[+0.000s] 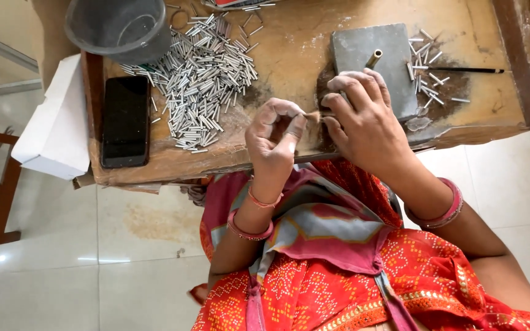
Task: Wrapping small metal pins in paper strips at a manufacturing workbench.
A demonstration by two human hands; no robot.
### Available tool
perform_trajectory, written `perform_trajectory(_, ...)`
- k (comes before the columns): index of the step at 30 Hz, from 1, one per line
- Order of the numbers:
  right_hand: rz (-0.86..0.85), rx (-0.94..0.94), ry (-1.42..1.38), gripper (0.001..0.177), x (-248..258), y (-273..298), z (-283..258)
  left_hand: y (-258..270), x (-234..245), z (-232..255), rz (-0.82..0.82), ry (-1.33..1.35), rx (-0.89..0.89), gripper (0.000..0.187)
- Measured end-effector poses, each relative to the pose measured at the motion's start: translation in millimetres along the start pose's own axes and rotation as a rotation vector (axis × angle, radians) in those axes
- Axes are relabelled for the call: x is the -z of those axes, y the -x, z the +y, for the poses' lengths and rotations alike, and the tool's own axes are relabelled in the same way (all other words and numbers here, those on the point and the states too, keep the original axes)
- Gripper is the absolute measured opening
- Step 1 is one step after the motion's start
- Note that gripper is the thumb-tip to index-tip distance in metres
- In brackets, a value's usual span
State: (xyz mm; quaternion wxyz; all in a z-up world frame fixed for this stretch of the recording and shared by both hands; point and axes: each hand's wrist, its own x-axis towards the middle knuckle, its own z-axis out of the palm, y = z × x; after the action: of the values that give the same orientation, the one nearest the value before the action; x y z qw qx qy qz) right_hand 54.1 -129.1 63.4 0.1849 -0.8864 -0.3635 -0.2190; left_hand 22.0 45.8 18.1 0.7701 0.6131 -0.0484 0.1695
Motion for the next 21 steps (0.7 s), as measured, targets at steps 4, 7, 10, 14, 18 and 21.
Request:
perform_trajectory(4, 0.045, -0.027, -0.335, 0.03, 12.1, 11.5, -9.8, 3.9, -1.3, -0.4, -0.102, 0.215, 0.125, 0.014)
perform_trajectory(7, 0.121, 0.031, -0.481, 0.028, 17.2, 14.8, -14.1, 6.8, 0.9, -2.1, -0.199, 0.333, 0.264, 0.013)
perform_trajectory(10, 0.181, 0.125, -0.437, 0.023, 14.0, 16.3, -12.1, 6.2, 8.7, -7.9, -0.28, 0.394, 0.318, 0.008)
perform_trajectory(14, 0.172, 0.103, -0.409, 0.017, 5.4, 19.3, -3.7, -13.6, 24.5, -1.9, -0.16, -0.183, 0.067, 0.006)
perform_trajectory(18, 0.162, 0.045, -0.406, 0.015, -1.1, 23.6, 3.9, -38.8, 55.9, -5.5, 0.155, -1.069, -0.3, 0.008)
perform_trajectory(21, 0.151, 0.018, -0.411, 0.015, -5.2, 26.7, 8.0, -43.5, 56.9, -5.4, 0.212, -1.366, -0.234, 0.014)
